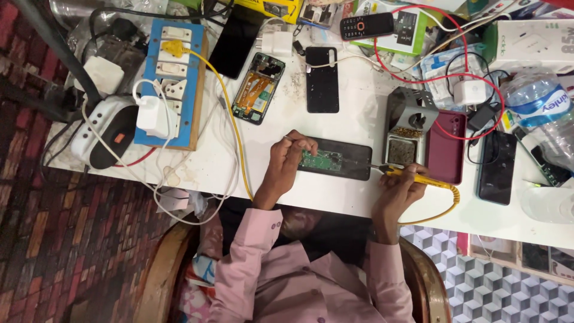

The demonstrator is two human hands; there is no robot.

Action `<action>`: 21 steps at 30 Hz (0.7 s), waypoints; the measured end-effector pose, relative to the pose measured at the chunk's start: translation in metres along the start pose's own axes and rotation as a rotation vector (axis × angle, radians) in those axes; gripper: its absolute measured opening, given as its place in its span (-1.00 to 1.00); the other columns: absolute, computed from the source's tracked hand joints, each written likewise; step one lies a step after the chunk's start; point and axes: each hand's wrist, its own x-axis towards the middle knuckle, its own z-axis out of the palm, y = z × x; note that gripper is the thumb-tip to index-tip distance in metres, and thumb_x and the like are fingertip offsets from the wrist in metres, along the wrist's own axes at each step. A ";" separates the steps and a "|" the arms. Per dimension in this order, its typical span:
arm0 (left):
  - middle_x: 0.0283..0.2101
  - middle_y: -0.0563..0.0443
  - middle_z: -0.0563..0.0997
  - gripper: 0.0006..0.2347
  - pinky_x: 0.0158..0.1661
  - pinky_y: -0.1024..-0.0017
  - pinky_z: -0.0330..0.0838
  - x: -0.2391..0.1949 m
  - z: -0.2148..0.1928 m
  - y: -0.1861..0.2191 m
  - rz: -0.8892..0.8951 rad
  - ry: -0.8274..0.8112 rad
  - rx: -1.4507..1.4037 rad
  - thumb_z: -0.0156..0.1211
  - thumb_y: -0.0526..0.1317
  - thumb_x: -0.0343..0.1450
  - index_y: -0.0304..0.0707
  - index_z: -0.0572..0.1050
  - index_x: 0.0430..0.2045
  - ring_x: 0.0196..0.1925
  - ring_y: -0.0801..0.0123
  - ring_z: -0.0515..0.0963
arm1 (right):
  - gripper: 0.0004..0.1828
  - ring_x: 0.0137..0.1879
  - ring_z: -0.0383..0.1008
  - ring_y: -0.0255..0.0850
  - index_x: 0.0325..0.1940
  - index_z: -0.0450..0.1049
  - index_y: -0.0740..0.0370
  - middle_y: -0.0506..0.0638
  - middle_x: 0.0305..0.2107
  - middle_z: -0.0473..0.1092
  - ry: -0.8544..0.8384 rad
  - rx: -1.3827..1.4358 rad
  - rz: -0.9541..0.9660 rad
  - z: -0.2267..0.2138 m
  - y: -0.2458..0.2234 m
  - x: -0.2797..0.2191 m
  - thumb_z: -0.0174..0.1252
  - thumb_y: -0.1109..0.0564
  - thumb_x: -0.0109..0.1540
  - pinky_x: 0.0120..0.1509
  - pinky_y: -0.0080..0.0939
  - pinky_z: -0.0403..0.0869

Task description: The person uses a soldering iron and a small tool to work on the exposed circuit board of a disassembled smartphone. They repeatedly apply heat to specific points on the board while manipulating components with the other hand.

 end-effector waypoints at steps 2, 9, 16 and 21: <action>-0.30 -0.06 0.55 -0.76 -0.04 0.40 0.45 0.000 0.000 0.001 -0.021 0.001 -0.016 -0.08 -0.14 0.66 -0.31 0.36 -0.34 -0.21 0.42 0.50 | -0.86 -0.45 0.17 -0.37 -0.05 0.25 0.17 -0.13 -0.50 0.19 0.023 -0.009 -0.014 0.001 0.001 0.000 -0.04 0.07 0.50 -0.34 -0.29 0.32; -0.29 -0.08 0.51 -0.75 -0.01 0.38 0.44 0.001 0.001 0.000 0.021 -0.011 -0.069 -0.07 -0.14 0.66 -0.36 0.37 -0.32 -0.18 0.39 0.50 | -0.80 -0.44 0.24 -0.37 -0.12 0.25 0.18 -0.11 -0.54 0.23 -0.017 -0.174 -0.058 -0.004 0.002 -0.002 -0.02 0.05 0.52 -0.32 -0.35 0.29; -0.30 -0.08 0.54 -0.73 -0.03 0.39 0.45 0.002 0.001 0.003 0.021 -0.014 0.013 -0.10 -0.13 0.67 -0.35 0.36 -0.34 -0.20 0.39 0.51 | -0.80 -0.45 0.22 -0.38 -0.15 0.25 0.18 -0.11 -0.53 0.24 0.000 -0.101 -0.033 -0.001 -0.002 -0.002 0.01 0.06 0.50 -0.34 -0.36 0.27; -0.34 -0.11 0.60 -0.73 -0.31 0.41 0.29 -0.003 -0.001 0.002 -0.144 0.039 0.119 -0.08 -0.14 0.62 -0.38 0.39 -0.37 -0.42 0.41 0.32 | -0.80 -0.41 0.26 -0.38 -0.14 0.27 0.18 -0.11 -0.50 0.27 0.014 -0.106 -0.039 -0.004 0.001 -0.002 0.00 0.06 0.50 -0.29 -0.36 0.33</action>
